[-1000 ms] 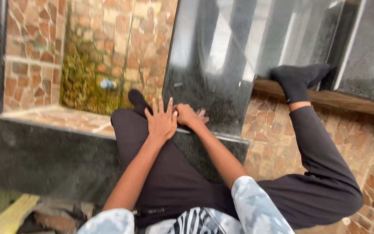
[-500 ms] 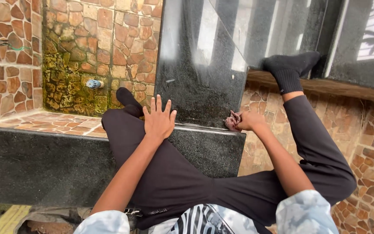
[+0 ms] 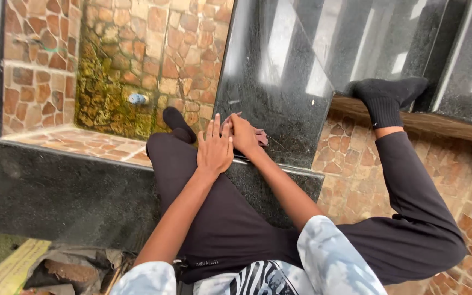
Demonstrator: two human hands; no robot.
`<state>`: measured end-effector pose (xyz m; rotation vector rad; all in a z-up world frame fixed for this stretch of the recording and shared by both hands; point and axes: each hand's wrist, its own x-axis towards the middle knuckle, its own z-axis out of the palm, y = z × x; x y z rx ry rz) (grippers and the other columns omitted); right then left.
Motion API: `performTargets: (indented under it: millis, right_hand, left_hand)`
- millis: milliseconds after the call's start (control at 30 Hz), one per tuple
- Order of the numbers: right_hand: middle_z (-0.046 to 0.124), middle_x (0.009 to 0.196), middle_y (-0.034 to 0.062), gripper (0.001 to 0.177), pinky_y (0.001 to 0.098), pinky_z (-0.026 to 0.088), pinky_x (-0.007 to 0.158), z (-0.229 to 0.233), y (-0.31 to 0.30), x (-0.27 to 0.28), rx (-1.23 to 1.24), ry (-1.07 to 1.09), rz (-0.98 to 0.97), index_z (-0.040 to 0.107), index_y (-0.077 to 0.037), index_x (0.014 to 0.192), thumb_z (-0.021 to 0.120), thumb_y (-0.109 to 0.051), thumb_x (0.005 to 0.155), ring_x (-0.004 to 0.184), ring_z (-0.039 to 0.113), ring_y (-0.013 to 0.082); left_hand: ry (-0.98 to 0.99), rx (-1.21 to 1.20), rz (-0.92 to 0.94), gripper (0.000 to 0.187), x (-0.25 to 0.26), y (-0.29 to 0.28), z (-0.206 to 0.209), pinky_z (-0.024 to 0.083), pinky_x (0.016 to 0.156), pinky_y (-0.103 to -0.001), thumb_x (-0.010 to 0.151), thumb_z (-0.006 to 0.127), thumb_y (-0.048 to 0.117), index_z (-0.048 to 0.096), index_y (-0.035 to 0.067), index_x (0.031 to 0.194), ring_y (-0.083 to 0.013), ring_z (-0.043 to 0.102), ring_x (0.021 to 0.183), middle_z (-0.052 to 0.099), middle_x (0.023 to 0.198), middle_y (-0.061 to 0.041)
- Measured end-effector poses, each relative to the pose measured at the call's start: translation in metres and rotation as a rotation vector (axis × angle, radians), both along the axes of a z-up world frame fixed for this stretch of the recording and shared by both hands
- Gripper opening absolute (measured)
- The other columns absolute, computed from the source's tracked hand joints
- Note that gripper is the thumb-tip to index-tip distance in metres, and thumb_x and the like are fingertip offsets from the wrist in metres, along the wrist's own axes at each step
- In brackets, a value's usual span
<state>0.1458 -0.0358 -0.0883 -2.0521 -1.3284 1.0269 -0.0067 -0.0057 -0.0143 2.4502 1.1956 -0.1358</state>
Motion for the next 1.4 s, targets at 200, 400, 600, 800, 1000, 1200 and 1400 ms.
performTargets:
  millis: [200,400,600,800,1000,1200,1400]
  right_hand:
    - [0.065,0.104,0.0131,0.036,0.0494,0.055,0.074,0.069,-0.030,0.046,0.249,-0.460,0.278,0.065,-0.014,0.120,0.076,-0.025,0.087,0.092,0.068,0.0334]
    - [0.059,0.114,0.0140,0.029,0.0528,0.044,0.080,0.071,-0.093,0.176,-0.004,-0.744,-0.256,0.064,-0.016,0.121,0.071,-0.024,0.094,0.104,0.057,0.0361]
    - [0.053,0.114,0.0264,0.032,0.0548,0.047,0.085,0.061,-0.115,0.147,-0.011,-0.617,-0.325,0.053,-0.007,0.127,0.065,-0.009,0.097,0.104,0.056,0.0434]
    - [0.055,0.115,0.0252,0.033,0.0538,0.050,0.090,0.062,-0.114,0.098,-0.052,-0.377,-0.096,0.057,-0.006,0.119,0.071,-0.008,0.088,0.104,0.058,0.0439]
    - [0.060,0.118,0.0225,0.027,0.0515,0.050,0.097,0.056,-0.100,0.146,0.203,-0.499,0.108,0.068,-0.006,0.114,0.064,0.003,0.089,0.110,0.059,0.0393]
    - [0.058,0.112,0.0223,0.036,0.0536,0.043,0.088,0.056,-0.013,0.193,0.141,-0.746,-0.309,0.067,-0.011,0.120,0.072,-0.004,0.085,0.106,0.055,0.0420]
    - [0.065,0.107,0.0137,0.016,0.0514,0.045,0.097,0.046,0.046,0.033,0.254,-0.467,0.090,0.072,-0.010,0.093,0.067,-0.004,0.079,0.109,0.061,0.0367]
  left_hand:
    - [0.108,-0.190,0.025,0.075,0.008,0.007,0.012,0.021,0.118,-0.062,0.102,0.036,0.061,0.035,0.009,0.155,-0.0371,0.022,0.154,0.020,0.167,-0.021]
    - [0.151,-0.128,-0.044,0.078,0.019,0.007,0.025,0.022,0.116,-0.065,0.101,0.032,0.067,0.023,0.021,0.164,-0.0434,0.022,0.152,0.016,0.166,-0.028]
    - [0.134,-0.093,-0.090,0.073,0.020,0.008,0.016,0.024,0.113,-0.065,0.102,0.032,0.063,0.026,0.023,0.163,-0.0443,0.026,0.150,0.020,0.165,-0.026]
    - [0.105,-0.189,-0.069,0.073,0.019,0.010,0.021,0.027,0.113,-0.064,0.103,0.033,0.062,0.031,0.019,0.161,-0.0393,0.029,0.149,0.026,0.165,-0.019]
    - [0.160,-0.223,-0.111,0.069,0.022,0.015,0.020,0.027,0.111,-0.062,0.102,0.035,0.057,0.037,0.016,0.157,-0.0385,0.029,0.147,0.026,0.163,-0.019]
    - [0.027,-0.149,-0.117,0.049,0.016,0.010,0.017,0.036,0.106,-0.058,0.101,0.045,0.040,0.061,0.008,0.135,-0.0368,0.039,0.142,0.037,0.159,-0.018]
    - [-0.101,-0.129,-0.273,0.030,0.016,0.007,0.016,0.047,0.089,-0.049,0.098,0.053,0.031,0.072,0.008,0.096,-0.0301,0.066,0.098,0.071,0.099,-0.011]
